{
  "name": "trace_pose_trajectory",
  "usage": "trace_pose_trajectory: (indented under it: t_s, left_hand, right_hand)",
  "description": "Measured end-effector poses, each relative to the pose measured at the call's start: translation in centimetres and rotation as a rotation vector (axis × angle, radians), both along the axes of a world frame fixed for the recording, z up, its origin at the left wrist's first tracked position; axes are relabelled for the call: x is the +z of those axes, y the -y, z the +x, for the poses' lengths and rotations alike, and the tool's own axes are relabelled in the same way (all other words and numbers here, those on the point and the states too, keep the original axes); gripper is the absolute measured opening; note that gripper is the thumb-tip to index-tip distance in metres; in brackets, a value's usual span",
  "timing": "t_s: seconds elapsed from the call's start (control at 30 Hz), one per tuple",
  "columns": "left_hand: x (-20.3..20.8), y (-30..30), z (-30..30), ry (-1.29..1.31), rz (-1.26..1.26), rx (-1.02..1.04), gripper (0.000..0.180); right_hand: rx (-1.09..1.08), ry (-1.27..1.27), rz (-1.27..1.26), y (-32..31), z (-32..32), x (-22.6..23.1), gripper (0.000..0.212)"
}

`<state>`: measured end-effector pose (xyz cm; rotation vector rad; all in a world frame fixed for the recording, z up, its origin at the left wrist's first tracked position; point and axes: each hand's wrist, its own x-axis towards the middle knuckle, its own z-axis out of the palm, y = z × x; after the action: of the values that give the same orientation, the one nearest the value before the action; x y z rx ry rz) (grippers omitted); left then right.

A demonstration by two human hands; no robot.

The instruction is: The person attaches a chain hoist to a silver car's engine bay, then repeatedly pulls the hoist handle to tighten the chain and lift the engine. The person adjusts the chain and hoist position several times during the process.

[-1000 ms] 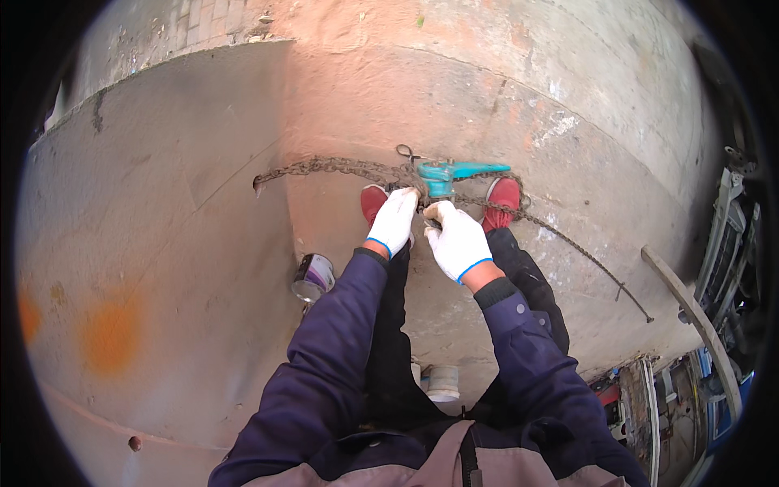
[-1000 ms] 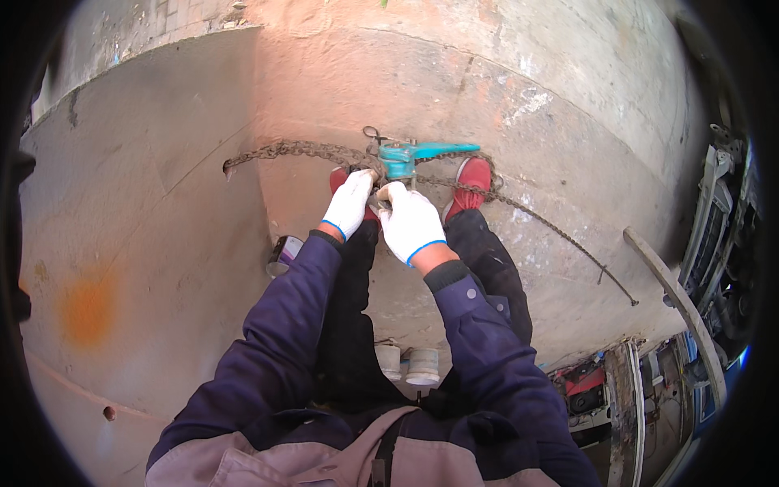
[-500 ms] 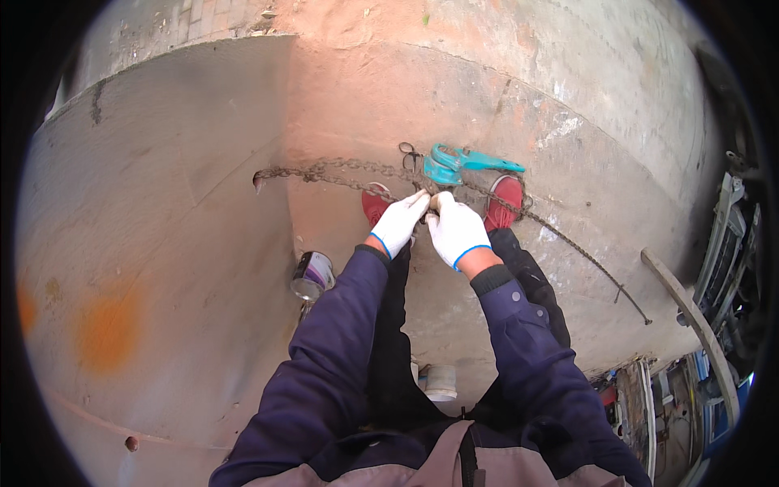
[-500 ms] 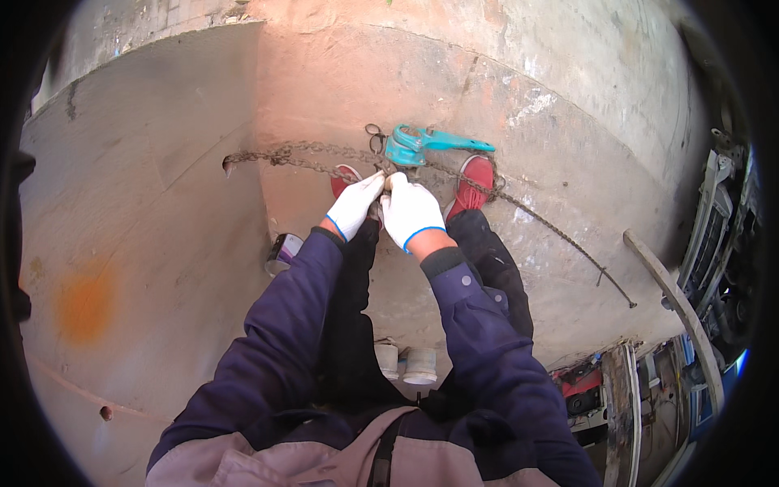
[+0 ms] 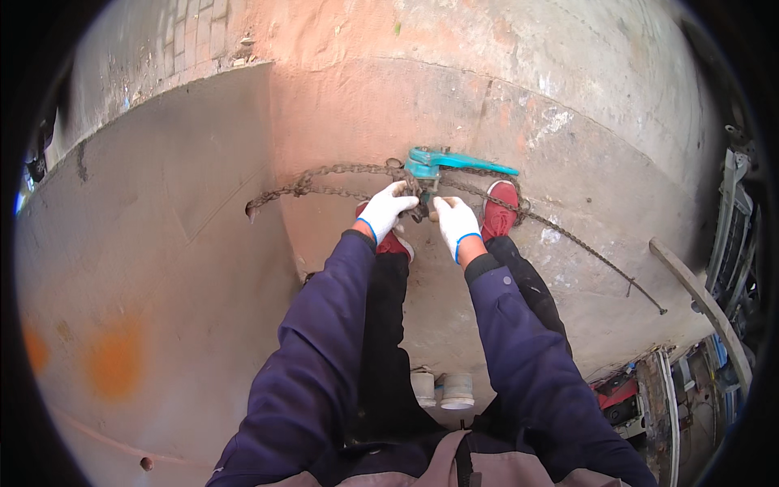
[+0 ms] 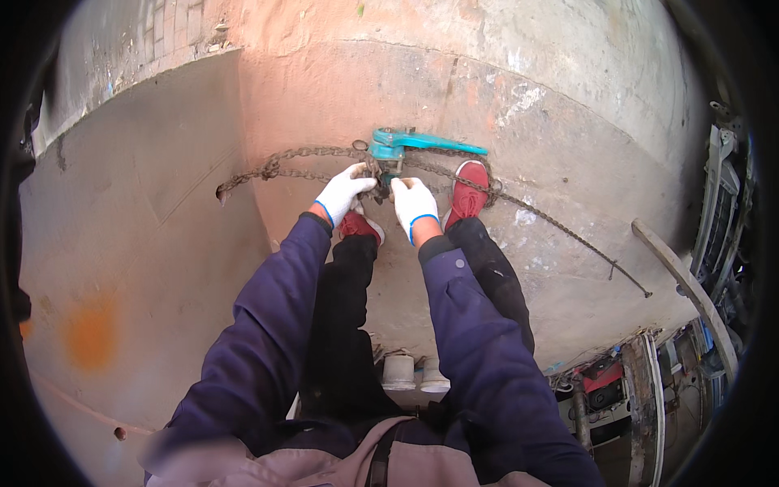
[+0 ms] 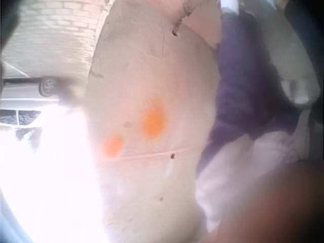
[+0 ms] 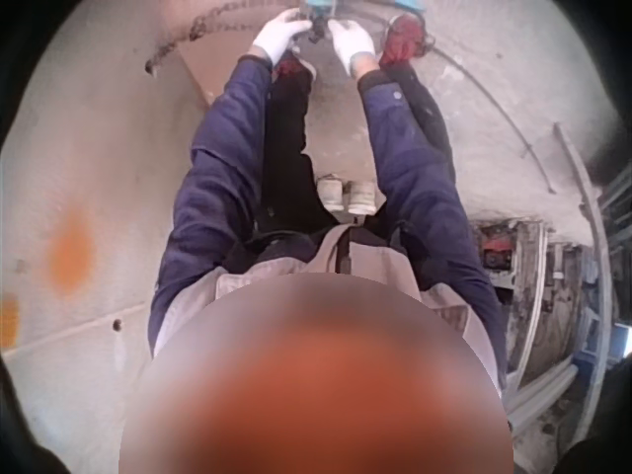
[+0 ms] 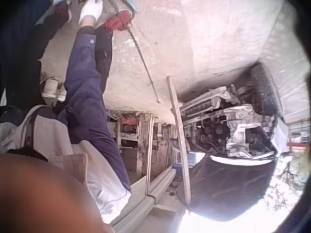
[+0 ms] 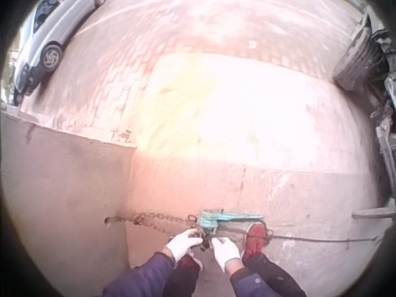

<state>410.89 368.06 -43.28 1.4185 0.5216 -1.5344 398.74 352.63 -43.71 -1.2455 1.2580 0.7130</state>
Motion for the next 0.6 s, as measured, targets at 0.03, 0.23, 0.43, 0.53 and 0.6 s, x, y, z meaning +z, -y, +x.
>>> trace_pose_trajectory:
  t_s: [0.03,0.23,0.43,0.53,0.6]
  left_hand:
    - [0.4,-0.1,0.3,-0.024,0.031,-0.014,0.059]
    - [0.4,-1.9,1.5,-0.136,0.089,0.161,0.08]
    - [-1.0,-5.0,1.9,-0.213,0.07,0.19,0.084]
    - [-2.0,-6.1,2.3,-0.198,0.099,0.177,0.078]
    - [-2.7,-6.4,2.7,-0.202,0.04,0.212,0.072]
  right_hand:
    - [0.012,0.006,-0.004,-0.2,-0.8,-1.9,0.05]
    - [0.007,-0.049,-0.09,-1.7,-3.7,-9.0,0.064]
    - [-0.25,-0.002,-0.015,0.8,-1.8,-11.1,0.076]
    - [-0.729,-0.231,0.411,2.2,-1.2,-11.9,0.099]
    - [-0.938,-0.252,0.494,2.7,-0.8,-12.6,0.102]
